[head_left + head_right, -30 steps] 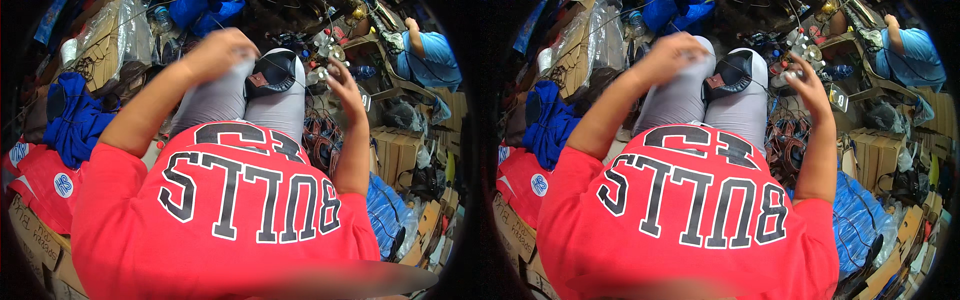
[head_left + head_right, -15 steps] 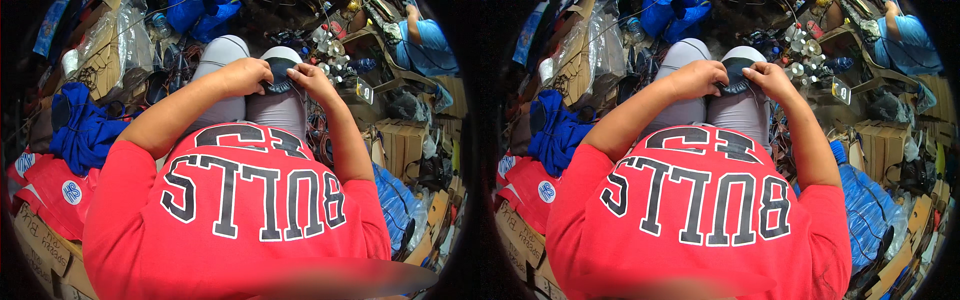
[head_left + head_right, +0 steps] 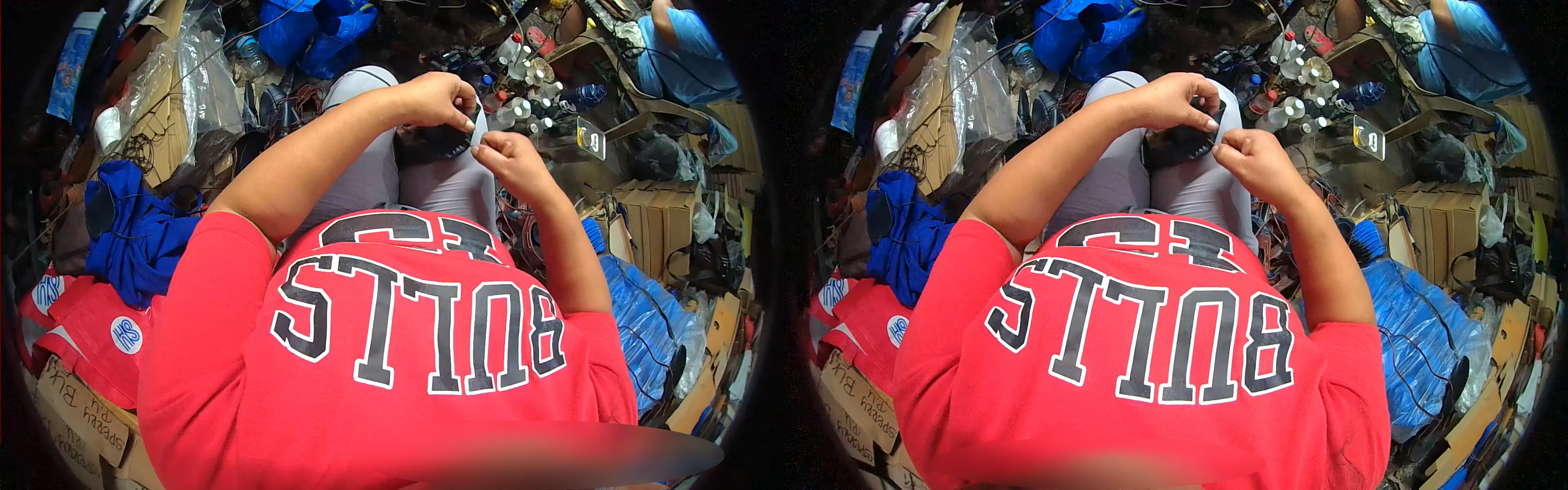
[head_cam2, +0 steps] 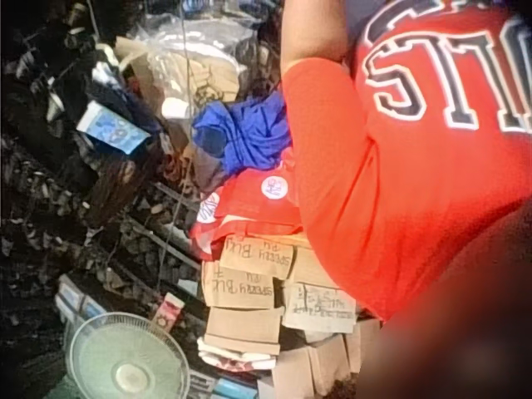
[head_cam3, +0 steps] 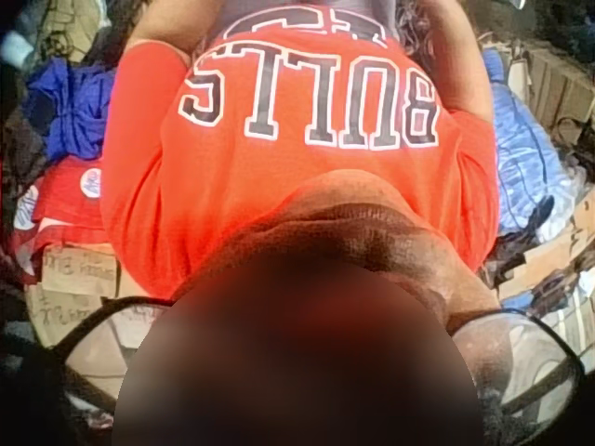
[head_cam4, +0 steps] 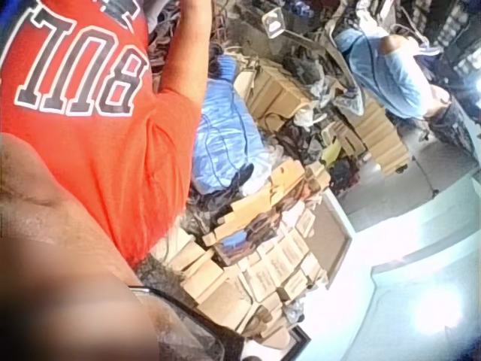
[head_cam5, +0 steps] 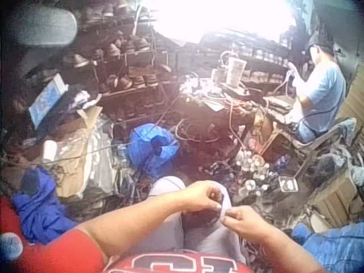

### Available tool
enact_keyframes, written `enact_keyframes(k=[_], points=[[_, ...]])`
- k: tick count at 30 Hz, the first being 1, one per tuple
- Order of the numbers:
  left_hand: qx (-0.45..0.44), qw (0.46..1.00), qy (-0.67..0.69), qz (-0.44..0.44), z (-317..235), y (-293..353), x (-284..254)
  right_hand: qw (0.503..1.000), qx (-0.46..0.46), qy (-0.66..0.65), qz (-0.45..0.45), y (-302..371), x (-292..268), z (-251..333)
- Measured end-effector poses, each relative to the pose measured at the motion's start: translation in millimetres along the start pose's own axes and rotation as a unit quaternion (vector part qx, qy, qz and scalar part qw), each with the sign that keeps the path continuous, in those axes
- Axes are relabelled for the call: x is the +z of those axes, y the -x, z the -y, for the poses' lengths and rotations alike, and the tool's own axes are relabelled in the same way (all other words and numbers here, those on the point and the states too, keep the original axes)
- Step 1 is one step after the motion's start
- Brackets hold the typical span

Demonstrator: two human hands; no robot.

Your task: Hand stitching and sewing components of a black shoe.

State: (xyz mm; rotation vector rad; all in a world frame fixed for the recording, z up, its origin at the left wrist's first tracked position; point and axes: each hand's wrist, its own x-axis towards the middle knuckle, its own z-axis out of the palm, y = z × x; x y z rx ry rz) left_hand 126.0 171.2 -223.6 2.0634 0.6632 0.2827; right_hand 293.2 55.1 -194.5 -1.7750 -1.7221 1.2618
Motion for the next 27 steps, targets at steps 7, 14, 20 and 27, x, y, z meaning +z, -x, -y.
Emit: enact_keyframes(k=[7, 14, 20, 27], points=[[-0.033, 0.998, 0.048, 0.006, 5.1, -0.6, -11.1, 0.974, -0.028, -0.211, -0.083, 52.5, -29.7, 34.7], [-0.032, 0.983, 0.159, 0.087, 18.9, 0.7, -25.2, 0.983, -0.136, 0.069, -0.101, 17.9, -17.6, 9.2], [-0.049, 0.982, 0.15, 0.104, 17.3, 2.6, -26.1, 0.975, -0.126, 0.155, -0.101, 4.0, -14.9, 7.3], [-0.066, 0.979, 0.154, 0.116, 11.1, 6.1, -29.9, 0.972, -0.128, 0.172, -0.096, 1.2, -17.1, 19.9]])
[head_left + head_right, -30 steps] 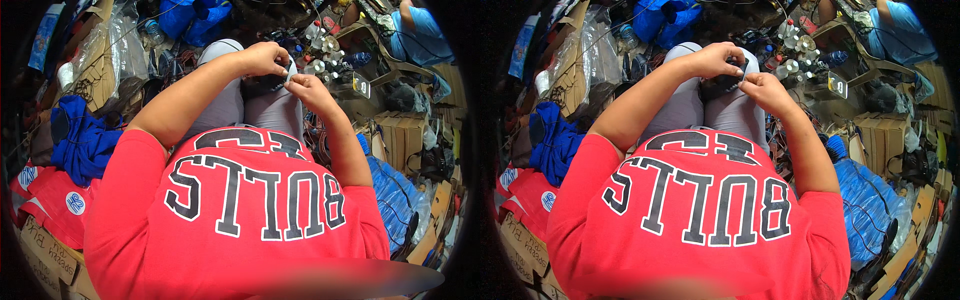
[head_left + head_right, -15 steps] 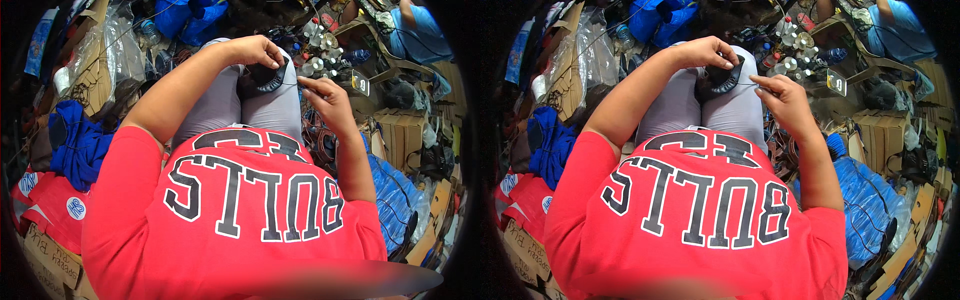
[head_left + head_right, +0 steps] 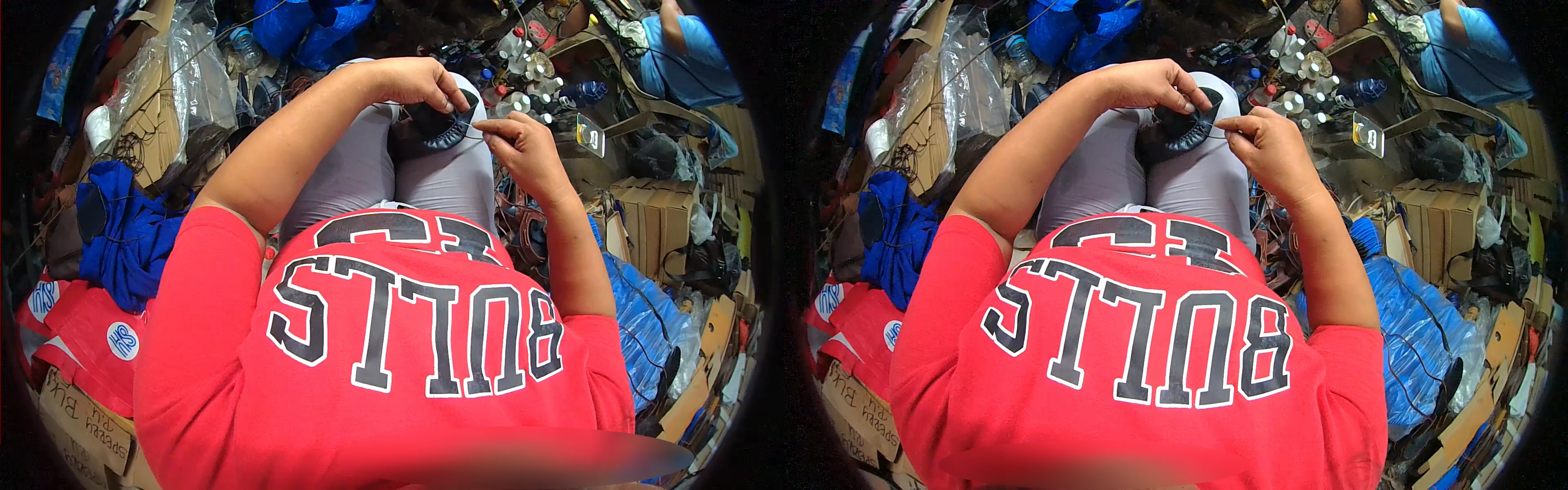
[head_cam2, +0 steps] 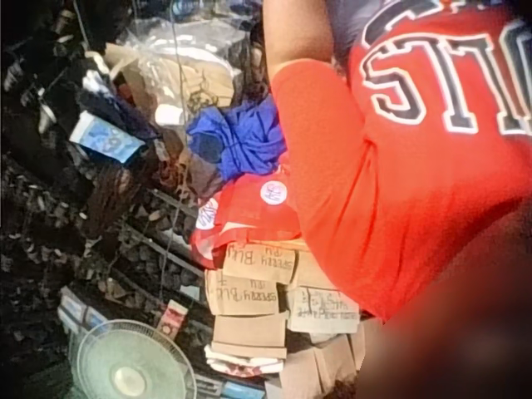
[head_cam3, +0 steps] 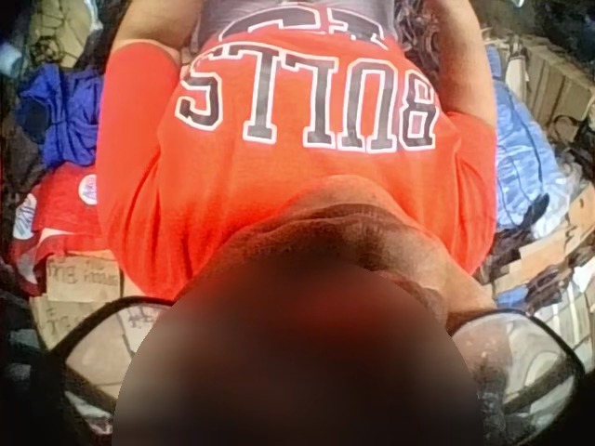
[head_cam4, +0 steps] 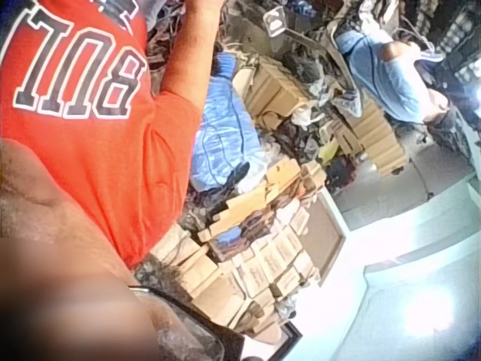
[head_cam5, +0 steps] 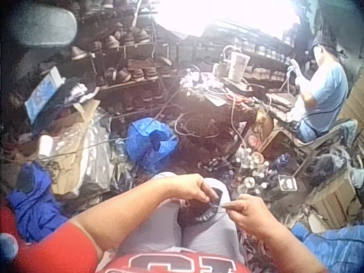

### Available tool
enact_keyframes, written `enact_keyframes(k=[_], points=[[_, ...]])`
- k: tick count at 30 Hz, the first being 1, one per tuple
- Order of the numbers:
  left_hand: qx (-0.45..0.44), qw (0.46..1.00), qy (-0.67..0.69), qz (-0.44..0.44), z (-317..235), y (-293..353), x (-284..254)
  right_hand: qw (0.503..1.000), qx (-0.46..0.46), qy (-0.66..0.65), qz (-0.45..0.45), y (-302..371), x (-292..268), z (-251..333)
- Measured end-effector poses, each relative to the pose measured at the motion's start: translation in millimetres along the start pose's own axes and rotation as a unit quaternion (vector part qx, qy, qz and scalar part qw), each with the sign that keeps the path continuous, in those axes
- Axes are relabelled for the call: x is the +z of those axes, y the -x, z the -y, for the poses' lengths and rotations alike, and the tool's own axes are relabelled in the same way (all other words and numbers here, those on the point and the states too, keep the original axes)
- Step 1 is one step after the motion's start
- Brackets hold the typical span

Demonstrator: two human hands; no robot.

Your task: Hand stitching and sewing components of a black shoe.

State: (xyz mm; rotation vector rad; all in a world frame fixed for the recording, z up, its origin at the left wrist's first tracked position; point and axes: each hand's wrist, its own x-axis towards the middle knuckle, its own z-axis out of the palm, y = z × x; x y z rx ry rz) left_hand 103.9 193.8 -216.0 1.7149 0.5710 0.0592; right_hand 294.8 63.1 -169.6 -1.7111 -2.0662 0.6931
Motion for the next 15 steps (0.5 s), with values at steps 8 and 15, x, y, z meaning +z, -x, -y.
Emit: enact_keyframes(k=[8, 15], points=[[0.01, 1.0, -0.007, 0.006, 2.3, -7.4, -0.6, 0.999, -0.02, 0.032, -0.027, -3.3, 13.1, -1.6], [0.046, 0.998, -0.013, 0.041, 10.3, -16.2, -3.7, 0.979, 0.033, -0.184, 0.083, -17.0, 14.4, -50.6]])
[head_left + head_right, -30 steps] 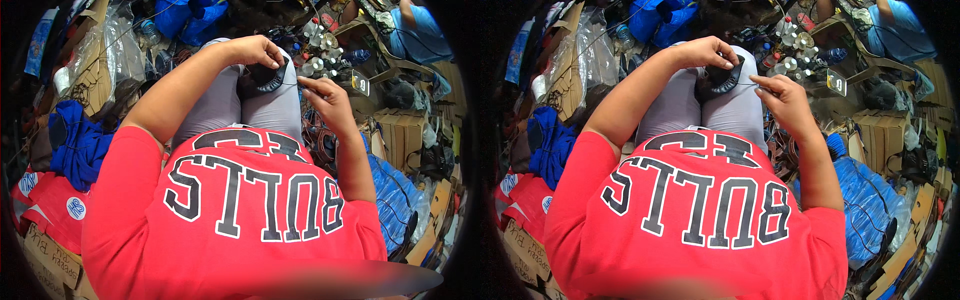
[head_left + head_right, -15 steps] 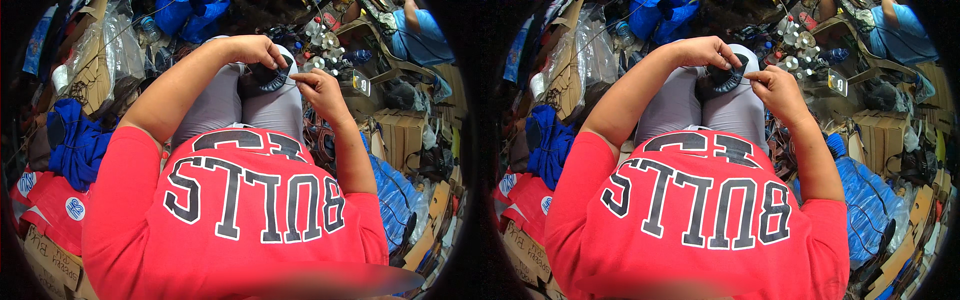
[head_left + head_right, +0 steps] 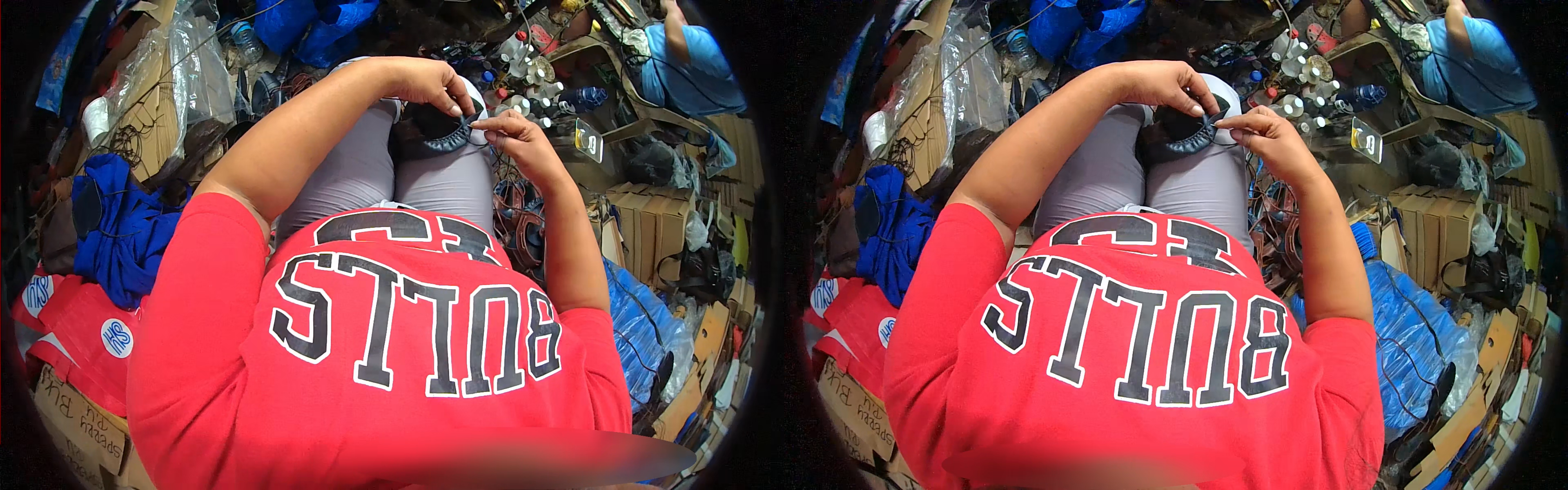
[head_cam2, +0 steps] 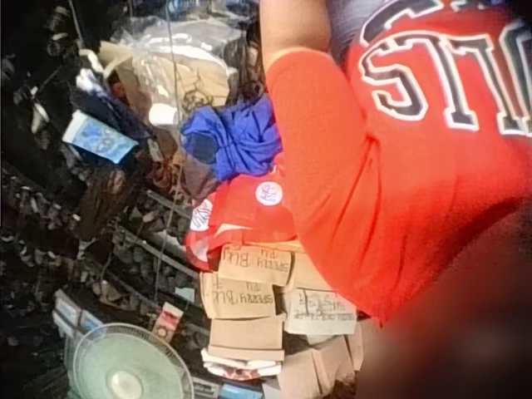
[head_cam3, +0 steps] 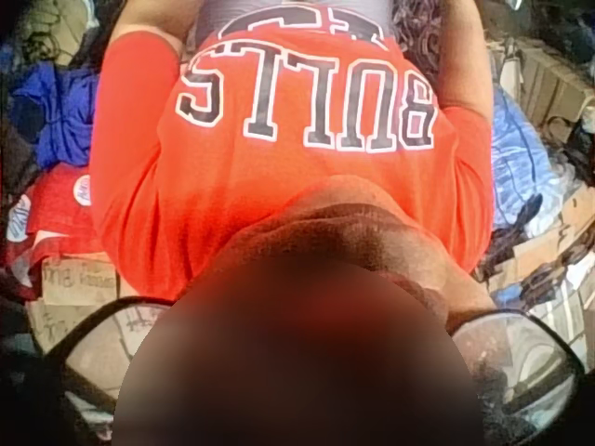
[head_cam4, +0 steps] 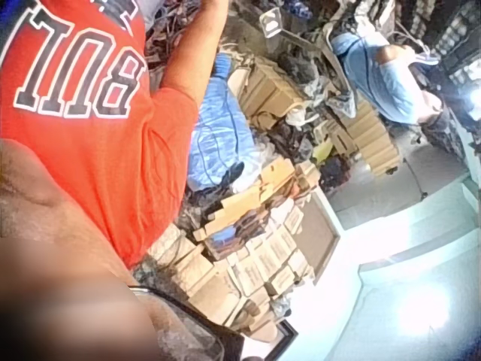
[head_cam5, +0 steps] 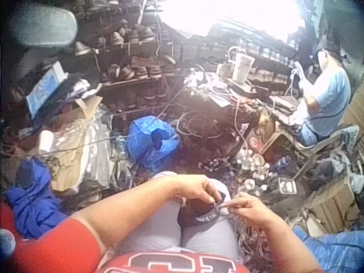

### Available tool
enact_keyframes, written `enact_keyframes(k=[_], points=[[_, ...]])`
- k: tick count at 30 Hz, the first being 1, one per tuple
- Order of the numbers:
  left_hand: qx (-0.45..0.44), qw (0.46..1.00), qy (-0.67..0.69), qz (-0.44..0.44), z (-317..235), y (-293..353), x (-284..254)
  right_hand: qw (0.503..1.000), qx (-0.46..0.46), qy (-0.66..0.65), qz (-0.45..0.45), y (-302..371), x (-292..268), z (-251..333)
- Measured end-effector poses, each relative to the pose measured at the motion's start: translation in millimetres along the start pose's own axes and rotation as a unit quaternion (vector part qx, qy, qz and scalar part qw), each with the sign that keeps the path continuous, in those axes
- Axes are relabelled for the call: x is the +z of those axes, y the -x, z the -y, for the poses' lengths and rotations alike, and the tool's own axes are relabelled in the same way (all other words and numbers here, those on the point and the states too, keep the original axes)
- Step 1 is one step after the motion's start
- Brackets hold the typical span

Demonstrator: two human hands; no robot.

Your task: Hand stitching and sewing components of a black shoe.

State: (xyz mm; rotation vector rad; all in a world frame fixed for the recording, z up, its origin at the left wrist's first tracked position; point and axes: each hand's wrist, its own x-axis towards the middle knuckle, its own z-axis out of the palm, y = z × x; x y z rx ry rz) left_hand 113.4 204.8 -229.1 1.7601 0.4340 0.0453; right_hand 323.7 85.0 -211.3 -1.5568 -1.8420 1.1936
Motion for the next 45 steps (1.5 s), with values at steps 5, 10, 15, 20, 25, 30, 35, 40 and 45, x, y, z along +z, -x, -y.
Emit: enact_keyframes(k=[5, 10, 15, 20, 25, 30, 35, 40, 45], points=[[0.003, 0.999, -0.039, 0.008, 4.1, -3.6, -1.4, 0.99, 0.018, -0.139, 0.032, -8.8, 11.0, -7.9], [0.021, 0.998, -0.056, -0.027, -2.0, -0.9, -2.1, 0.995, -0.029, -0.048, -0.078, -7.4, 22.1, 6.8], [0.059, 0.955, -0.214, -0.197, -9.7, 33.3, 14.3, 0.989, -0.075, 0.05, -0.119, 11.2, 25.3, 20.7], [0.041, 0.934, -0.167, -0.312, -3.0, 71.1, 57.4, 0.956, -0.109, 0.199, -0.188, 26.4, 47.3, 22.1], [0.074, 0.826, -0.394, -0.396, 2.6, 68.9, 64.9, 0.975, -0.065, 0.132, -0.166, 26.2, 47.0, 16.1], [0.157, 0.885, -0.246, -0.363, 8.3, 55.4, 46.2, 0.999, 0.03, 0.001, -0.042, 11.2, 19.8, 6.8], [0.132, 0.891, -0.254, -0.351, 19.4, 50.7, 42.2, 1.0, 0.001, -0.005, -0.01, -1.2, 8.9, 0.1], [0.126, 0.891, -0.263, -0.348, 21.5, 50.8, 42.7, 1.0, 0.005, -0.002, -0.002, -4.4, 6.3, 0.4], [0.116, 0.894, -0.269, -0.339, 18.3, 51.4, 41.3, 1.0, 0.003, 0.003, 0.001, -5.8, 4.9, 3.1]])
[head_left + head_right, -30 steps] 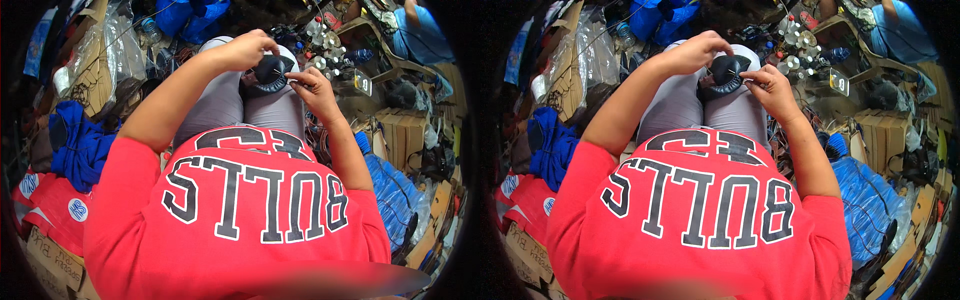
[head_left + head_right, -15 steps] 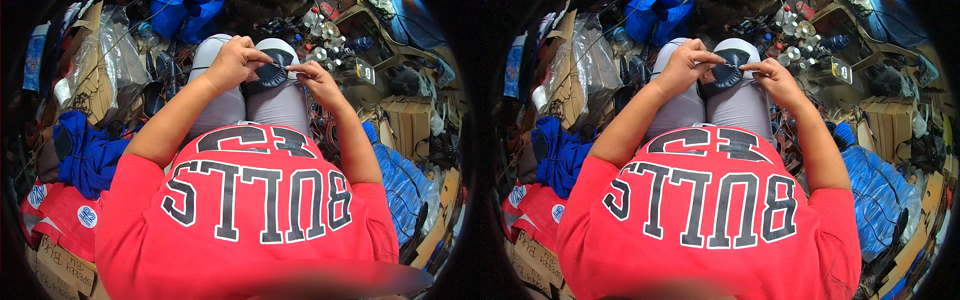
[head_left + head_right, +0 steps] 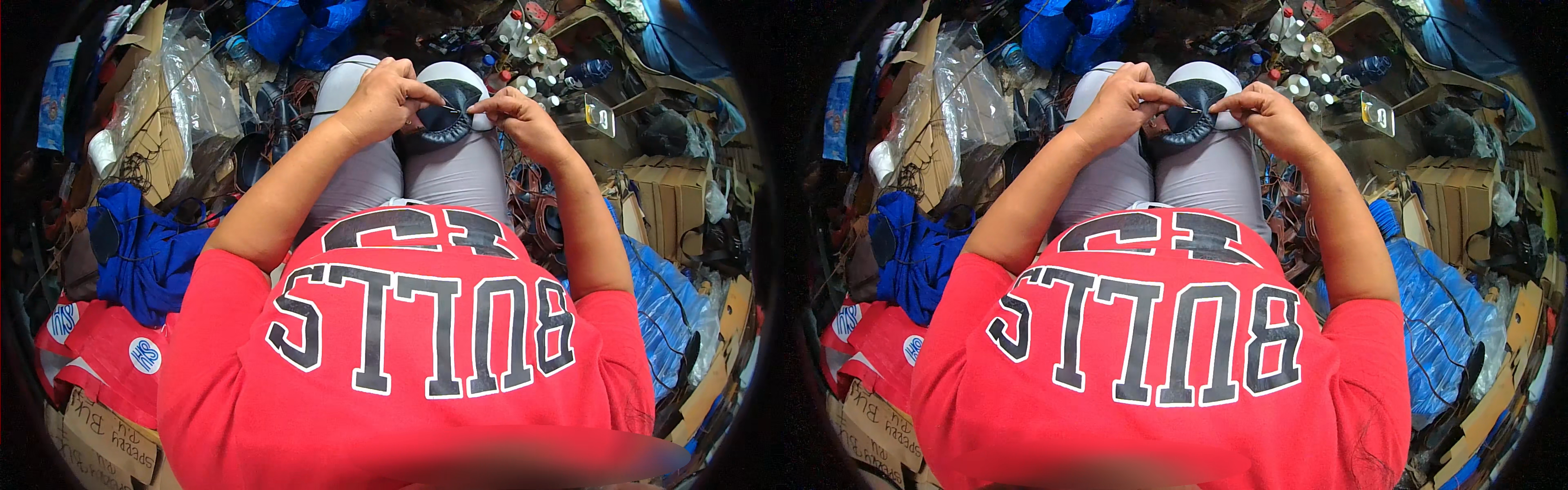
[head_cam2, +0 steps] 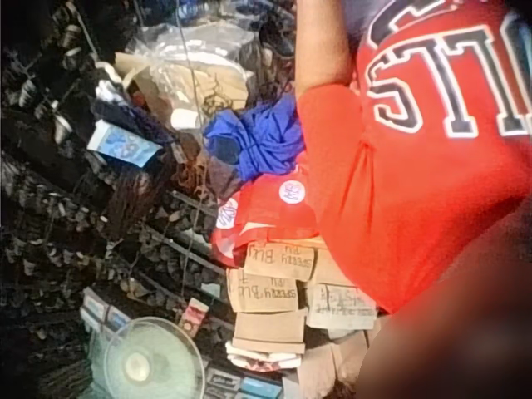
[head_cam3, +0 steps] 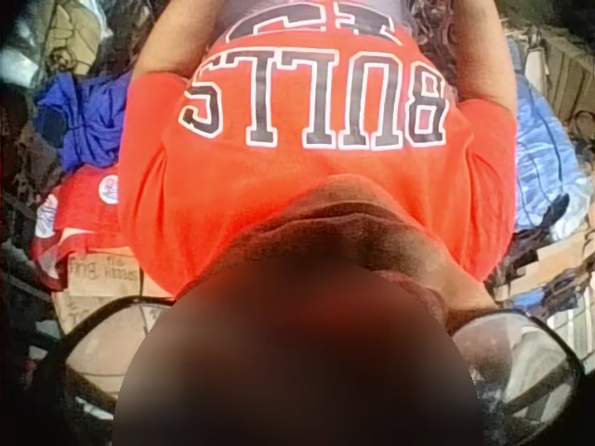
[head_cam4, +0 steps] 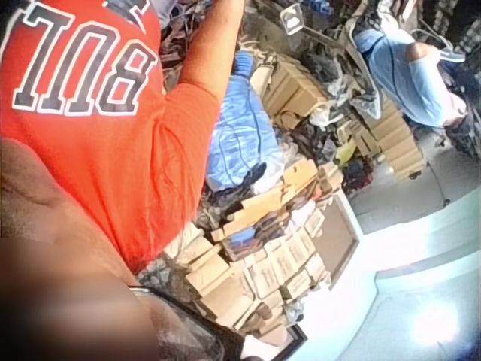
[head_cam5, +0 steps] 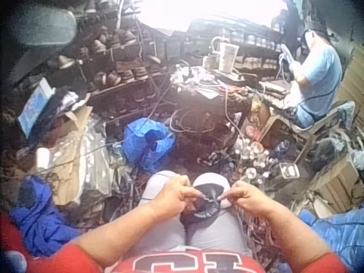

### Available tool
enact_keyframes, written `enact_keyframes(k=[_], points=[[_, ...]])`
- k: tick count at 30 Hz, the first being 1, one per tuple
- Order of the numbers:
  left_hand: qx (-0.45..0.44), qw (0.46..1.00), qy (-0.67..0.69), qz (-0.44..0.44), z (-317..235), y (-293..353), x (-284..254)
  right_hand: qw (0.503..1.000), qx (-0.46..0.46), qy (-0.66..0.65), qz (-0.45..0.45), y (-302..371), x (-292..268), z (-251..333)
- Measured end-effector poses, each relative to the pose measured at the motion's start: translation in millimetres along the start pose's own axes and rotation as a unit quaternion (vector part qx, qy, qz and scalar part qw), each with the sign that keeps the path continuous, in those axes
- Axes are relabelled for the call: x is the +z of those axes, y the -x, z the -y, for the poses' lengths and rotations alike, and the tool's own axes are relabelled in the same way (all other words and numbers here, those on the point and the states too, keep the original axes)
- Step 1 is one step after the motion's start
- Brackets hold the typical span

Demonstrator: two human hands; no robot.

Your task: Hand stitching and sewing components of a black shoe.

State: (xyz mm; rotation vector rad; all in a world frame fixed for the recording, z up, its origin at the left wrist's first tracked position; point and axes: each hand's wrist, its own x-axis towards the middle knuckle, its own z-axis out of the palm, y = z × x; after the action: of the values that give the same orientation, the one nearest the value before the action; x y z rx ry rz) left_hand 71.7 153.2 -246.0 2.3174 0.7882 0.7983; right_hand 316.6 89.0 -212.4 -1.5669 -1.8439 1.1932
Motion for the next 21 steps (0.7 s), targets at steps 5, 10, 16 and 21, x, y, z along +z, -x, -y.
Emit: enact_keyframes(k=[5, 10, 16, 21], points=[[-0.003, 1.0, -0.006, 0.004, 0.7, 2.5, 3.8, 1.0, 0.004, 0.004, 0.0, 1.0, -2.1, -2.0], [-0.036, 0.998, 0.048, 0.026, 0.2, -4.6, 8.6, 0.995, 0.036, -0.084, 0.036, -2.5, -2.0, -7.4], [0.051, 0.997, 0.006, 0.063, -7.1, -19.5, 0.2, 0.993, 0.011, -0.101, 0.056, -3.4, -1.1, -6.1], [-0.106, 0.983, 0.093, 0.117, -15.0, -5.5, -5.0, 0.982, 0.045, -0.177, 0.042, 3.3, 6.1, -3.1]])
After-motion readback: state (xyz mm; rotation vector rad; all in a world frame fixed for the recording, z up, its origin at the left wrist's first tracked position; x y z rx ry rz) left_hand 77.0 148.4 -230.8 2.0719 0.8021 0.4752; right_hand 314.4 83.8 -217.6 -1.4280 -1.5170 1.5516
